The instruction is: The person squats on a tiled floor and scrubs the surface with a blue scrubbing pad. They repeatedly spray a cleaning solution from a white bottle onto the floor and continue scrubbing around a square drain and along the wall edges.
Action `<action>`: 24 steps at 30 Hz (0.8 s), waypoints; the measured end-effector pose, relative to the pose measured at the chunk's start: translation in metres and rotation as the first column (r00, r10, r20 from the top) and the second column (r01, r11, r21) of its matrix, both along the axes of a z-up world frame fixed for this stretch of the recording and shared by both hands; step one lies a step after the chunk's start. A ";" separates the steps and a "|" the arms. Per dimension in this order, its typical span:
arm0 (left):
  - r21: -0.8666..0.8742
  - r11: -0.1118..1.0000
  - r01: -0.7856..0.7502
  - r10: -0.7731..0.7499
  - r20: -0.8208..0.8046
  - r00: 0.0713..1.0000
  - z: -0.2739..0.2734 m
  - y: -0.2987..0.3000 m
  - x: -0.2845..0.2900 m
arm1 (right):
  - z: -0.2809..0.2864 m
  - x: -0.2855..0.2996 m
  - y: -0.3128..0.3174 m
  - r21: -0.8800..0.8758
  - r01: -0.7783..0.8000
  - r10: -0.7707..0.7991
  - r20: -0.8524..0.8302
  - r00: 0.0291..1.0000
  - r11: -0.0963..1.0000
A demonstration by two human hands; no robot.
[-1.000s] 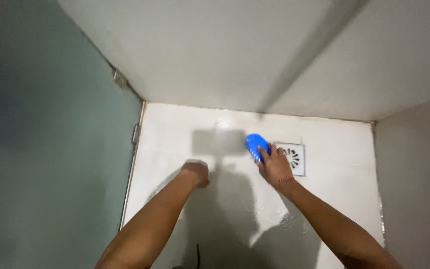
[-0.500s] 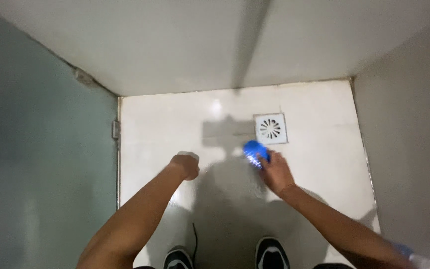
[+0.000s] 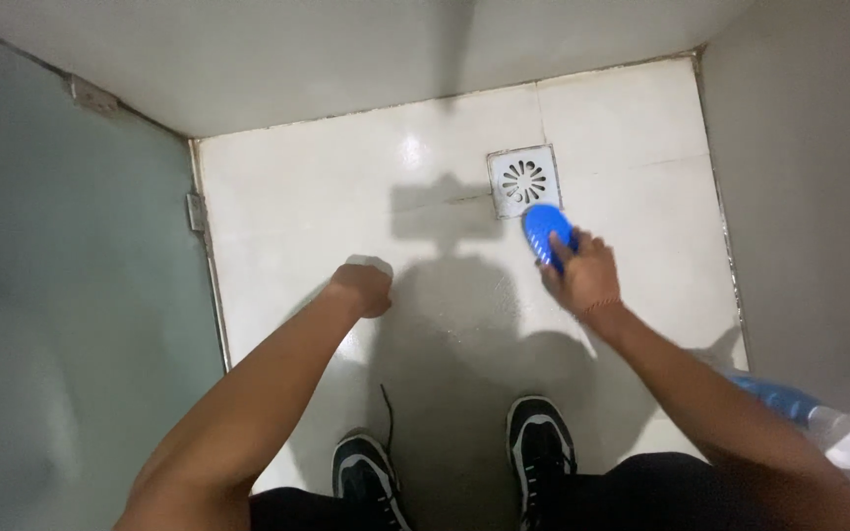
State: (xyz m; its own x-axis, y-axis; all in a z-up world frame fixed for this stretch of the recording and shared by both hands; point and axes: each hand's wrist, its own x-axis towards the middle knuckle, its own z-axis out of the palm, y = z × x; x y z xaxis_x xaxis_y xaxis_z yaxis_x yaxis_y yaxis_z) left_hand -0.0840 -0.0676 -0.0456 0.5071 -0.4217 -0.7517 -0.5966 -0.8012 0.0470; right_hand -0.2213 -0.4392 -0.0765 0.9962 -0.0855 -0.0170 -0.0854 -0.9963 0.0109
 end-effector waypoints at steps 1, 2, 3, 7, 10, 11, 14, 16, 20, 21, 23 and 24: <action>0.017 1.000 -0.009 0.009 -0.019 1.000 -0.002 0.002 -0.001 | 0.004 -0.012 0.013 0.023 -0.051 0.050 0.050 0.997 0.998; 0.035 0.999 -0.017 0.019 -0.038 0.999 -0.004 0.004 -0.001 | 0.009 -0.023 0.027 0.044 -0.102 0.097 0.102 0.990 0.994; 0.032 0.999 -0.011 0.012 -0.042 0.999 -0.009 0.006 0.002 | 0.045 -0.028 0.053 0.041 -0.096 0.091 0.097 0.991 0.995; 0.080 0.997 0.002 0.001 -0.045 0.999 -0.017 0.009 0.013 | 0.059 -0.044 0.079 0.343 0.042 0.014 -0.158 0.987 0.938; 0.064 0.998 -0.026 0.029 -0.053 0.998 -0.019 0.012 0.004 | 0.036 -0.041 0.043 0.182 -0.029 0.017 0.063 0.998 0.983; 0.049 0.998 -0.027 0.029 -0.030 0.999 -0.017 0.009 0.010 | 0.040 -0.028 0.027 0.159 0.060 -0.085 0.156 0.984 0.985; 0.093 0.996 0.000 0.007 -0.074 0.997 -0.022 0.012 0.000 | 0.009 -0.018 -0.023 0.169 0.330 -0.363 0.230 0.903 0.929; 0.096 0.995 -0.003 0.010 -0.072 0.997 -0.007 0.009 -0.001 | 0.025 -0.026 -0.009 0.148 0.352 -0.374 0.167 0.912 0.924; 0.109 0.994 -0.006 0.017 -0.105 0.994 -0.025 0.018 0.005 | 0.021 -0.047 0.037 0.267 0.157 -0.180 0.064 0.982 0.951; 0.106 0.994 0.001 0.010 -0.102 0.995 -0.019 0.015 0.009 | 0.025 -0.046 0.039 0.264 0.162 -0.186 0.068 0.980 0.951; 0.117 0.992 -0.046 0.057 -0.096 0.994 -0.010 0.009 0.010 | 0.033 -0.050 0.044 0.184 0.038 -0.053 0.078 0.996 0.982; 0.120 0.992 -0.035 0.047 -0.104 0.993 -0.006 0.008 0.007 | 0.031 -0.045 0.032 0.186 0.049 -0.063 0.069 0.996 0.981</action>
